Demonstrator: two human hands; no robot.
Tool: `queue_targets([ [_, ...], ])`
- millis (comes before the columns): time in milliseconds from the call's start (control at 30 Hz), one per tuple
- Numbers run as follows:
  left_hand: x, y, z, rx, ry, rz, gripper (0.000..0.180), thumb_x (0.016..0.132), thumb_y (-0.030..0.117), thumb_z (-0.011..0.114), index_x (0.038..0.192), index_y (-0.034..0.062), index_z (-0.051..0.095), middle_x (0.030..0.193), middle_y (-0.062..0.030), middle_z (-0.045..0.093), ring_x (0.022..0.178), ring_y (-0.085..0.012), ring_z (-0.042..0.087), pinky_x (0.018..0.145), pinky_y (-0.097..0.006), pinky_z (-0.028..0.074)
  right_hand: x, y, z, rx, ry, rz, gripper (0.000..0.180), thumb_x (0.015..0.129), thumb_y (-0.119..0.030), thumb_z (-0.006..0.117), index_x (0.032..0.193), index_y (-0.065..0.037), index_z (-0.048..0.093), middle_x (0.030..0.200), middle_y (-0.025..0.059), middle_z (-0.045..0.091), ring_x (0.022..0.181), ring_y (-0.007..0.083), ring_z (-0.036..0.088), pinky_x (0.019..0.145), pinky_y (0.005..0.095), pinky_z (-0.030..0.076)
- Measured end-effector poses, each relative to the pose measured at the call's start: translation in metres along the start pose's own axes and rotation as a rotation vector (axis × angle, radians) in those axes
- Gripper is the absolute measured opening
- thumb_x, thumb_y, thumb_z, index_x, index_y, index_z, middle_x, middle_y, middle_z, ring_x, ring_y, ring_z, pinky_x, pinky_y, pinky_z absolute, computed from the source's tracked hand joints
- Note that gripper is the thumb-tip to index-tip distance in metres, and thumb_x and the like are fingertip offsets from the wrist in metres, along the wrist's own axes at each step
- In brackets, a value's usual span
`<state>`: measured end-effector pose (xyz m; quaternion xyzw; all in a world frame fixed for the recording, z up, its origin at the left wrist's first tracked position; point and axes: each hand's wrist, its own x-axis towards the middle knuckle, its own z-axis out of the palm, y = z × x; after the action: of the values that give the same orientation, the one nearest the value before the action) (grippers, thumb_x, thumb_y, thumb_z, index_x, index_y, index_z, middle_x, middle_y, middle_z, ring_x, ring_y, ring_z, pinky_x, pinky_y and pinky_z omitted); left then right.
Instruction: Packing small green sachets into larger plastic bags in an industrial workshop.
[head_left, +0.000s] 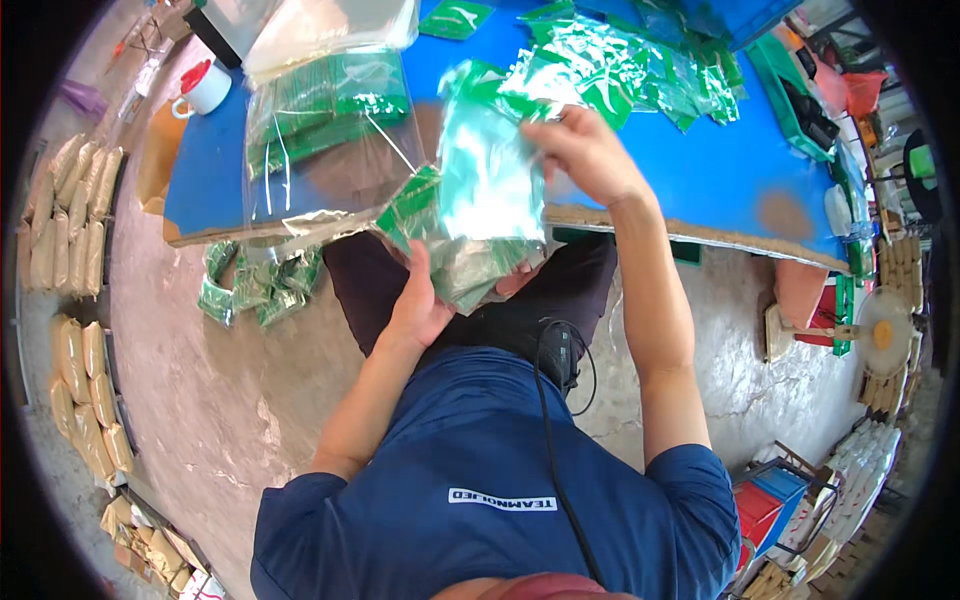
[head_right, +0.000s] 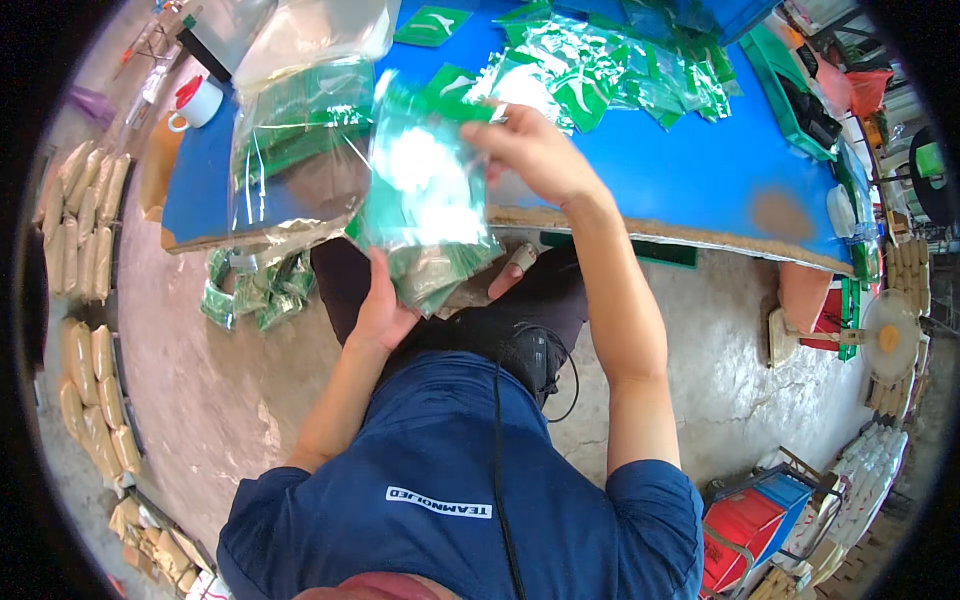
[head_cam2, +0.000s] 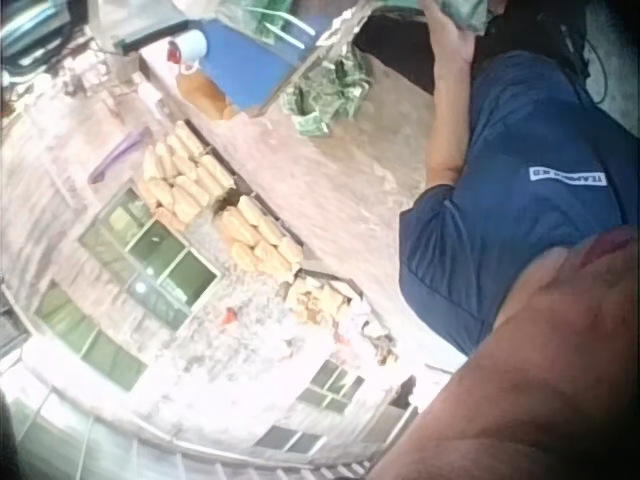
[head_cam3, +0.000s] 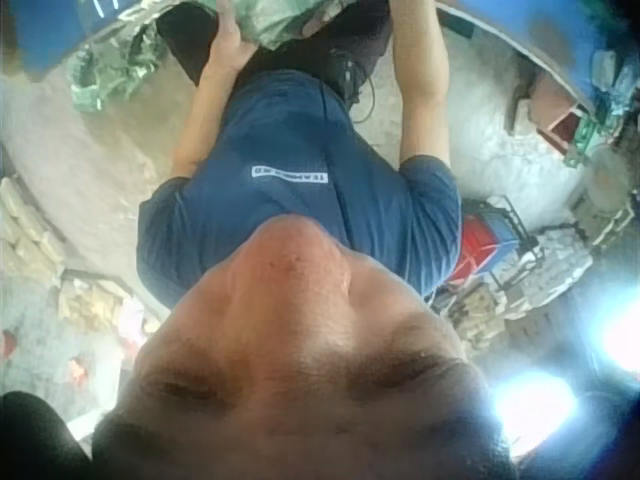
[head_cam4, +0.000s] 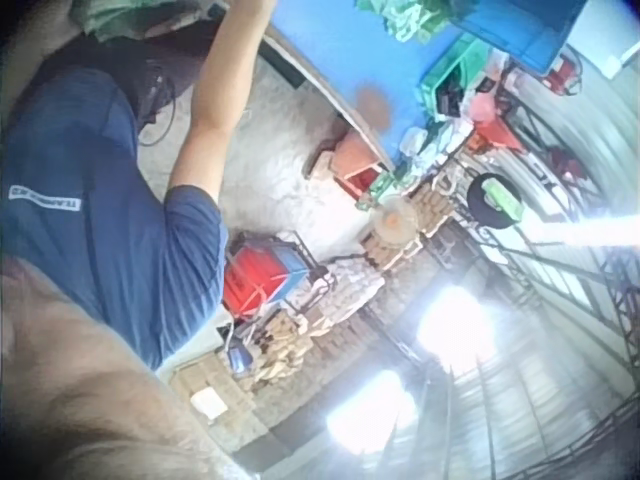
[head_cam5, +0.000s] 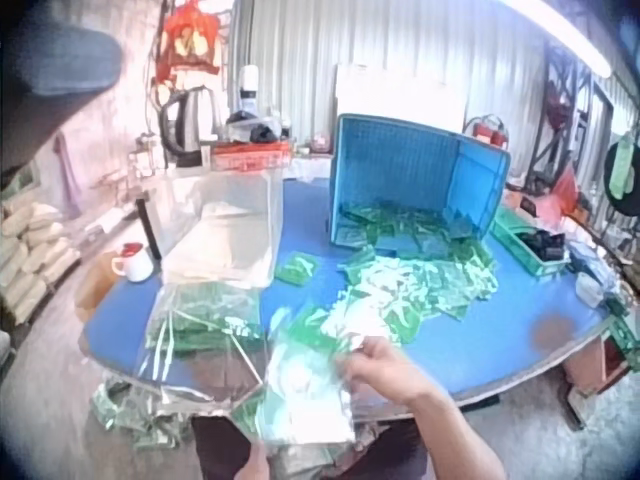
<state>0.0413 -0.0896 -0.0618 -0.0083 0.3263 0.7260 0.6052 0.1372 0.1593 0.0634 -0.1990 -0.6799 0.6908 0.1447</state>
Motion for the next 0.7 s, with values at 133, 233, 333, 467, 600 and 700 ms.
queue_targets([
  [133,0.007,-0.004,-0.009,-0.108,-0.059,-0.005,0.074,0.095,0.060,0.052,0.149,0.0102,0.037,0.144,-0.0090,0.050,0.132,-0.0254,0.049,0.110,-0.045,0.042,-0.005,0.048,0.032,-0.676,-0.078,-0.266,0.019,0.090,-0.018,0.067,0.096,0.000,0.065,0.065,0.0078,0.060,0.059,0.0146,0.059,0.054,0.0325,0.046],
  [233,0.003,-0.009,0.000,0.090,0.053,0.051,0.060,0.096,0.039,0.062,0.144,0.0080,0.043,0.136,-0.0094,0.056,0.126,-0.0260,0.055,0.106,-0.045,0.045,-0.006,0.063,0.060,-0.876,0.111,-0.423,0.021,0.088,-0.020,0.068,0.096,0.000,0.066,0.070,0.0163,0.065,0.064,0.0278,0.066,0.060,0.0398,0.051],
  [333,0.006,-0.008,0.004,0.120,0.066,0.070,0.056,0.085,0.004,0.073,0.136,0.0038,0.050,0.127,-0.0094,0.062,0.118,-0.0242,0.060,0.103,-0.043,0.048,0.012,0.056,0.041,-0.785,0.420,-0.227,0.036,0.092,-0.037,0.064,0.106,-0.004,0.066,0.101,0.0251,0.068,0.095,0.0433,0.066,0.082,0.0510,0.053],
  [467,-0.004,-0.007,-0.022,-0.043,-0.020,0.045,0.058,0.086,0.003,0.072,0.139,0.0067,0.049,0.131,-0.0083,0.060,0.120,-0.0247,0.059,0.103,-0.043,0.048,0.021,0.094,-0.013,-1.378,0.584,-0.476,0.043,0.096,-0.038,0.057,0.125,-0.006,0.061,0.135,0.0229,0.055,0.130,0.0469,0.046,0.106,0.0586,0.035],
  [600,0.001,-0.005,-0.033,-0.142,-0.112,0.069,0.055,0.087,0.005,0.071,0.137,0.0072,0.050,0.131,-0.0081,0.060,0.121,-0.0259,0.059,0.107,-0.044,0.046,-0.037,0.098,0.017,-0.966,-0.010,-0.650,0.028,0.091,-0.016,0.060,0.116,-0.005,0.065,0.123,0.0196,0.063,0.117,0.0403,0.058,0.100,0.0495,0.045],
  [700,0.007,-0.005,-0.028,-0.088,-0.047,0.092,0.055,0.087,0.006,0.072,0.138,0.0074,0.049,0.131,-0.0076,0.060,0.122,-0.0248,0.058,0.106,-0.042,0.046,-0.031,0.088,0.014,-0.797,-0.006,-0.359,0.020,0.089,-0.008,0.060,0.107,-0.004,0.067,0.106,0.0209,0.067,0.098,0.0402,0.064,0.088,0.0470,0.050],
])
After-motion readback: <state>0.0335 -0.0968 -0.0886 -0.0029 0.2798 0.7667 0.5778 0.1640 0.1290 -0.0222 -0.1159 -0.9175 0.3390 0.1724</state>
